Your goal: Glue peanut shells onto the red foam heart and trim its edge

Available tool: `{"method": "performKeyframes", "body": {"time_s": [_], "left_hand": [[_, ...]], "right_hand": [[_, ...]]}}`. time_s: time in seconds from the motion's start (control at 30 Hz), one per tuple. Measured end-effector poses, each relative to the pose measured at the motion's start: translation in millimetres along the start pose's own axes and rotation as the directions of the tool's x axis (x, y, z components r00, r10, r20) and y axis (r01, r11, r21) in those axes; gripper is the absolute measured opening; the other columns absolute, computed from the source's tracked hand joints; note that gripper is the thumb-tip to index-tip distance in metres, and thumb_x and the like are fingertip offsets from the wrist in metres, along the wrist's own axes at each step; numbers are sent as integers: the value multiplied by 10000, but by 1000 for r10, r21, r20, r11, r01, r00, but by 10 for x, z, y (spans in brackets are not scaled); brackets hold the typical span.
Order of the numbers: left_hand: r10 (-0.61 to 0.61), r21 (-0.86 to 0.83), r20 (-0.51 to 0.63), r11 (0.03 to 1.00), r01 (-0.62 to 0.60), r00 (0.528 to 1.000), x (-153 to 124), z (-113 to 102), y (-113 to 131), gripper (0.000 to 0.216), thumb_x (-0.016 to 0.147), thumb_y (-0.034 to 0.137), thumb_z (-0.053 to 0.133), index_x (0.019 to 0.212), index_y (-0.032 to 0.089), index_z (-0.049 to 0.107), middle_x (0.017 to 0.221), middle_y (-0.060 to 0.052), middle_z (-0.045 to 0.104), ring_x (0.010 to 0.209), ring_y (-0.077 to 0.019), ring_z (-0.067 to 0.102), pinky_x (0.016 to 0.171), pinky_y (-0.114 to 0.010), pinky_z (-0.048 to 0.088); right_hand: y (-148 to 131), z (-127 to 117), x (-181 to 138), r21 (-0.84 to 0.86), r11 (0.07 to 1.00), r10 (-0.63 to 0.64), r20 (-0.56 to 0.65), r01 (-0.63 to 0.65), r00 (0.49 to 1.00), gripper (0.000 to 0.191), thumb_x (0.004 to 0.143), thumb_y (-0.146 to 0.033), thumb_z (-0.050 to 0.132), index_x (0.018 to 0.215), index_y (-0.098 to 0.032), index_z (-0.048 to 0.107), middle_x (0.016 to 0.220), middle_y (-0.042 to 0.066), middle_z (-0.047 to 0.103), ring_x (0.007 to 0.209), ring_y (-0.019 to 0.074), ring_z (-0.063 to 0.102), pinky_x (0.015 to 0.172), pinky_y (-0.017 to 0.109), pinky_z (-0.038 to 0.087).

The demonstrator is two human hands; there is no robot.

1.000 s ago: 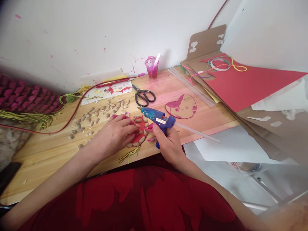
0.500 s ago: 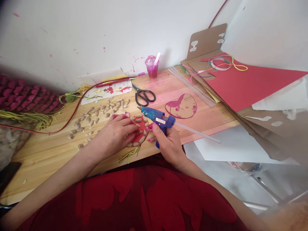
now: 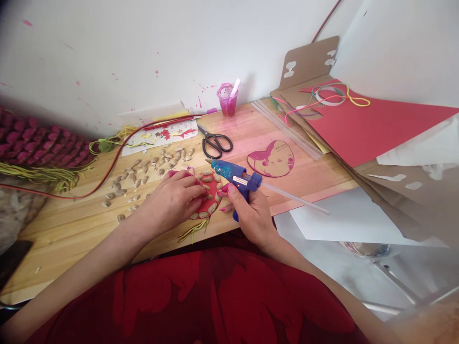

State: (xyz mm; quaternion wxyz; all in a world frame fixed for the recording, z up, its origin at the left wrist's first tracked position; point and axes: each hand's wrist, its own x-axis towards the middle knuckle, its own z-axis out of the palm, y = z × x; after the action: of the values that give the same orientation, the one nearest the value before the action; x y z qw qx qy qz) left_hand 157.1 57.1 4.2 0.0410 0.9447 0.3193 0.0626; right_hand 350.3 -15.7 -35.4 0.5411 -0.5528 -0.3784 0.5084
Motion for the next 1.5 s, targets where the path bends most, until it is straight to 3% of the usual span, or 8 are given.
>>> {"method": "performKeyframes", "body": {"time_s": [0.23, 0.4, 0.53, 0.63, 0.8, 1.17, 1.5], "left_hand": [[-24, -47, -31, 999, 23, 999, -31, -83, -24, 187, 963, 202, 580, 879, 210, 746, 938, -74, 735, 931, -247, 609, 889, -417, 480], [-111, -52, -148, 993, 104, 983, -98, -141, -155, 205, 947, 159, 576, 899, 190, 773, 860, -72, 733, 844, -232, 630, 786, -365, 498], [-171, -151, -197, 978, 142, 965, -117, -92, -178, 179, 899, 123, 618, 896, 193, 783, 823, -46, 745, 787, -210, 650, 728, -321, 504], [-162, -211, -213, 970, 116, 964, -104, -24, -141, 200, 877, 79, 616, 899, 191, 780, 832, -37, 749, 777, -190, 657, 715, -295, 505], [-101, -168, -243, 984, 61, 965, -74, 55, -84, 157, 882, 98, 651, 860, 187, 778, 803, -46, 729, 755, -201, 631, 687, -302, 497], [-76, -111, -214, 992, 54, 974, -60, 121, -10, 152, 926, 142, 648, 867, 194, 778, 804, -55, 712, 785, -218, 595, 726, -329, 497], [-78, -116, -195, 992, 56, 978, -44, 123, 2, 203, 951, 149, 604, 833, 193, 762, 763, -56, 676, 765, -213, 567, 710, -330, 477]], "right_hand": [[-10, -5, 6, -31, 999, -12, -11, 12, 1000, 446, 891, -621, 660, 970, -187, 732, 937, 87, 807, 616, 202, 734, 568, 295, 548], [6, -2, 8, -19, 999, -33, -10, 33, 999, 449, 887, -623, 664, 989, -192, 741, 949, 81, 802, 612, 196, 721, 583, 309, 566], [1, 1, -5, 3, 1000, -24, -4, 25, 1000, 444, 892, -604, 670, 1037, -190, 739, 975, 83, 801, 636, 193, 724, 595, 307, 578], [-1, -3, -10, -2, 1000, -22, -6, 22, 1000, 438, 892, -596, 673, 1041, -189, 737, 949, 80, 802, 610, 195, 724, 581, 309, 574], [4, 1, 0, 8, 999, -37, -1, 37, 999, 421, 896, -580, 678, 1058, -197, 741, 963, 81, 804, 684, 214, 752, 582, 302, 582], [-32, 5, -12, -28, 999, -35, 2, 36, 999, 416, 901, -581, 667, 1031, -194, 745, 951, 82, 810, 630, 192, 740, 583, 298, 585], [-19, 15, 8, -43, 998, -50, 8, 50, 999, 418, 913, -579, 660, 1036, -191, 754, 987, 88, 806, 710, 200, 748, 595, 289, 598]]}}
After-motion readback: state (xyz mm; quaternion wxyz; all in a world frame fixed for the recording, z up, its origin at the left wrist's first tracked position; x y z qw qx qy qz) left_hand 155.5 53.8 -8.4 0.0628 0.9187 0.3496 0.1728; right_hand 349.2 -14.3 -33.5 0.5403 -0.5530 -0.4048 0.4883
